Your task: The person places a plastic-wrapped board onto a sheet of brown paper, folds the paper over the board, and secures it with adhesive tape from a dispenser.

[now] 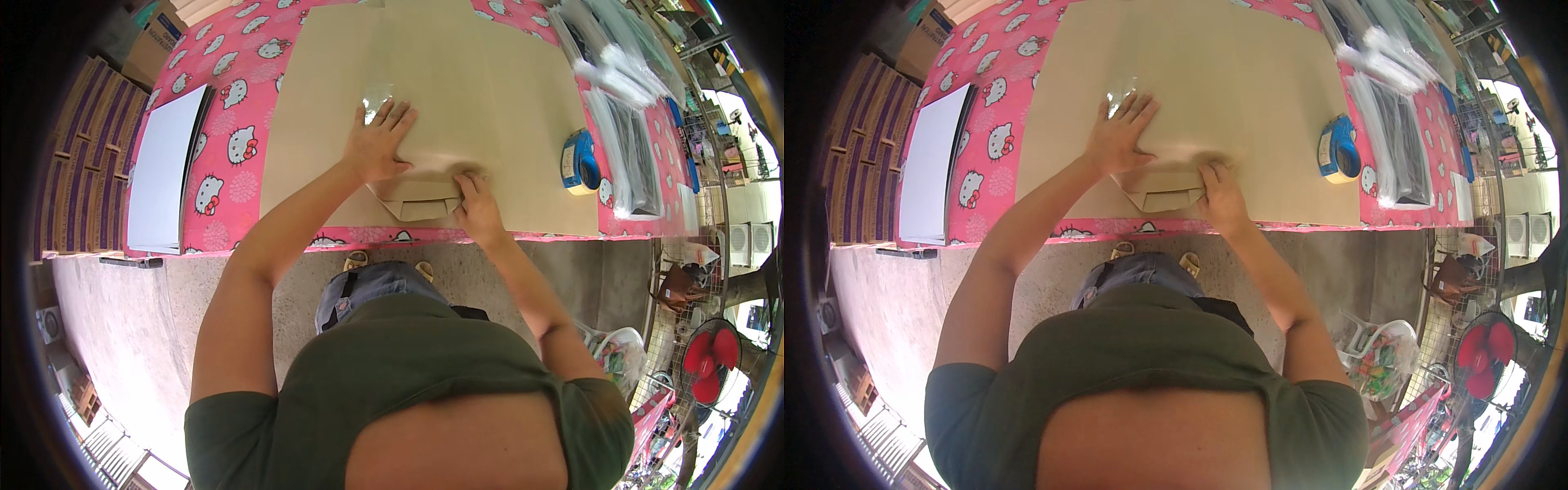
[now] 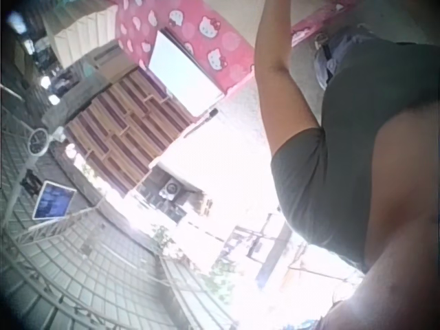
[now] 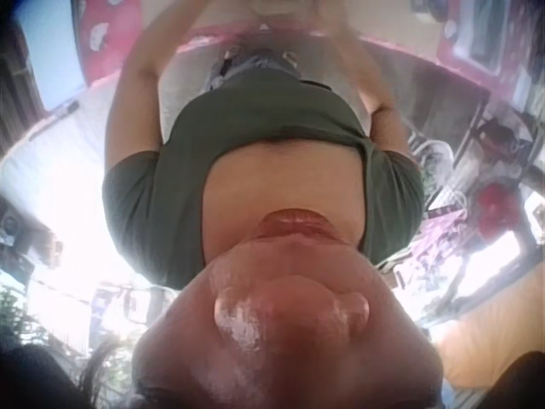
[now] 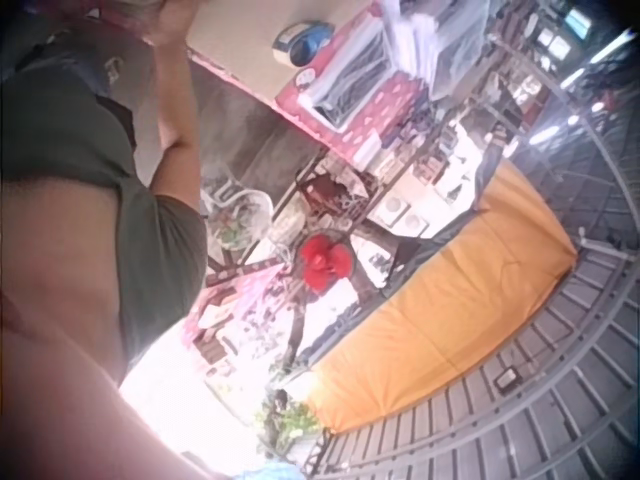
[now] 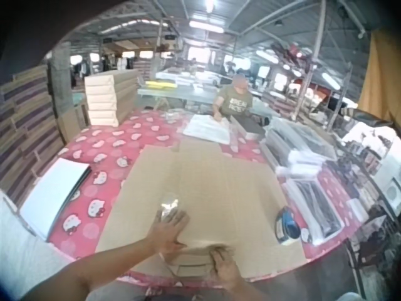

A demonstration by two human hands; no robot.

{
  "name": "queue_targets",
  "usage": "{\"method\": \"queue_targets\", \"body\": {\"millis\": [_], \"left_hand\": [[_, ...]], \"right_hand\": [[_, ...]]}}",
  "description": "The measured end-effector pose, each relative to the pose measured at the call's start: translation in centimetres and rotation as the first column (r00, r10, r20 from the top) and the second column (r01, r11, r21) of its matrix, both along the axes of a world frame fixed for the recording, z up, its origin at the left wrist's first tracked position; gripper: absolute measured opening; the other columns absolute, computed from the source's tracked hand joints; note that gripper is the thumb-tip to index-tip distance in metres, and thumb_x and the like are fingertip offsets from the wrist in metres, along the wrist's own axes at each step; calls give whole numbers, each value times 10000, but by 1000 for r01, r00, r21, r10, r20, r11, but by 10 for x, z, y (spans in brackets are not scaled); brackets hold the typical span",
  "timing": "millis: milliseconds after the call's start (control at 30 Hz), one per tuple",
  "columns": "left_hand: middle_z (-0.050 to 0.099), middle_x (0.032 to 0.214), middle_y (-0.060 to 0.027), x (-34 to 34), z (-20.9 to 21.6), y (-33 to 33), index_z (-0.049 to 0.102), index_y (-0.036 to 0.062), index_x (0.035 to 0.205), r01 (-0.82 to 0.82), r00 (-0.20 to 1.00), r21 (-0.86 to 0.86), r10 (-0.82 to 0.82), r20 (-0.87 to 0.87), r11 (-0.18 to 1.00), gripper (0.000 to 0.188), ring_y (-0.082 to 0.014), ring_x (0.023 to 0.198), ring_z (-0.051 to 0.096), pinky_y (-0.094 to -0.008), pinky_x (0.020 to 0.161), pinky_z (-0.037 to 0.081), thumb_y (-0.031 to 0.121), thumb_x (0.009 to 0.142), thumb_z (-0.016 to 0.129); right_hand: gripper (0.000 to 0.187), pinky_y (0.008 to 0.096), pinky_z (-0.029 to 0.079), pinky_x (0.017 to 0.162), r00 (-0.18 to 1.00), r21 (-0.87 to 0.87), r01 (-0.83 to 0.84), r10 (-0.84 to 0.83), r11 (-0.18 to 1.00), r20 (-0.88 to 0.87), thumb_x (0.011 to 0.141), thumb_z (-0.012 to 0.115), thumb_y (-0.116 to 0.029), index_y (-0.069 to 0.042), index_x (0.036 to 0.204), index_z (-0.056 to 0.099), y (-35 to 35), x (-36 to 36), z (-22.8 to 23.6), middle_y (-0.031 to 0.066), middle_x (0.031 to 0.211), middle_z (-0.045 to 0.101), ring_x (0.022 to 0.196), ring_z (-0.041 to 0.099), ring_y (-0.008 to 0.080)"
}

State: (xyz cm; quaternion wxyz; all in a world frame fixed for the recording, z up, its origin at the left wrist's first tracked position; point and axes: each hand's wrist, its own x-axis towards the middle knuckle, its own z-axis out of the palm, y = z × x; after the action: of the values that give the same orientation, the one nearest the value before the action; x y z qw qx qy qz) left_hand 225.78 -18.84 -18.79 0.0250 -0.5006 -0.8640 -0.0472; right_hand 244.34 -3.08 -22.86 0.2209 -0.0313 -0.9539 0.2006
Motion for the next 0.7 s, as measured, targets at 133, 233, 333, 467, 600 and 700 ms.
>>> {"method": "queue_targets", "body": {"millis": [133, 233, 333, 467, 600, 700], "left_hand": [[232, 1433, -48, 3, -1, -1, 221, 159, 1371, 18, 1000, 26, -17, -17, 1000, 868, -242, 1323, 214, -587, 1018, 182, 454, 686, 664], [224, 1437, -53, 2, -1, -2, 224, 168, 1371, 29, 999, 22, -28, -30, 999, 859, -245, 1324, 213, -595, 1009, 189, 452, 689, 663], [229, 1434, -70, 1, -3, -7, 234, 180, 1370, 48, 998, 44, -47, -32, 998, 855, -260, 1319, 222, -603, 1000, 191, 446, 684, 669], [249, 1424, -92, -1, -9, -7, 244, 197, 1367, 100, 993, 79, -94, -73, 992, 837, -281, 1312, 233, -618, 986, 190, 440, 688, 668], [276, 1411, -100, -13, -6, -16, 321, 183, 1335, 185, 979, 45, -180, -95, 982, 761, -295, 1305, 238, -578, 987, 205, 452, 706, 654], [418, 1286, -97, -29, -12, -27, 462, 161, 1212, 151, 888, 416, -308, 342, 897, 604, -287, 1235, 328, -508, 985, 226, 449, 716, 649]], "right_hand": [[466, 395, 470, 774, 1000, 65, -1, 1, 998, -1, 606, 580, 39, 6, 1064, 501, 1, -6, -2, 199, 1037, 517, 944, 521, 368], [419, 401, 480, 709, 997, 74, -43, 38, 996, 65, 612, 587, 17, -22, 1024, 520, 8, -9, 1, 165, 1008, 524, 884, 540, 351], [388, 397, 479, 704, 966, 114, -206, 183, 972, 181, 614, 590, 18, -67, 991, 550, 1, -3, 8, 145, 1012, 540, 876, 550, 334], [288, 391, 480, 714, 970, 178, -222, 236, 959, -59, 629, 600, 12, -85, 900, 590, 5, -17, 22, 132, 1046, 557, 908, 559, 318], [208, 386, 485, 750, 946, 324, -168, 245, 931, -213, 667, 588, -3, -77, 860, 610, 3, -30, 35, 119, 1044, 585, 958, 563, 302], [192, 377, 494, 764, 963, 319, -155, 215, 935, -161, 689, 576, -11, -77, 865, 621, 7, -36, 34, 106, 993, 614, 949, 578, 295]]}}
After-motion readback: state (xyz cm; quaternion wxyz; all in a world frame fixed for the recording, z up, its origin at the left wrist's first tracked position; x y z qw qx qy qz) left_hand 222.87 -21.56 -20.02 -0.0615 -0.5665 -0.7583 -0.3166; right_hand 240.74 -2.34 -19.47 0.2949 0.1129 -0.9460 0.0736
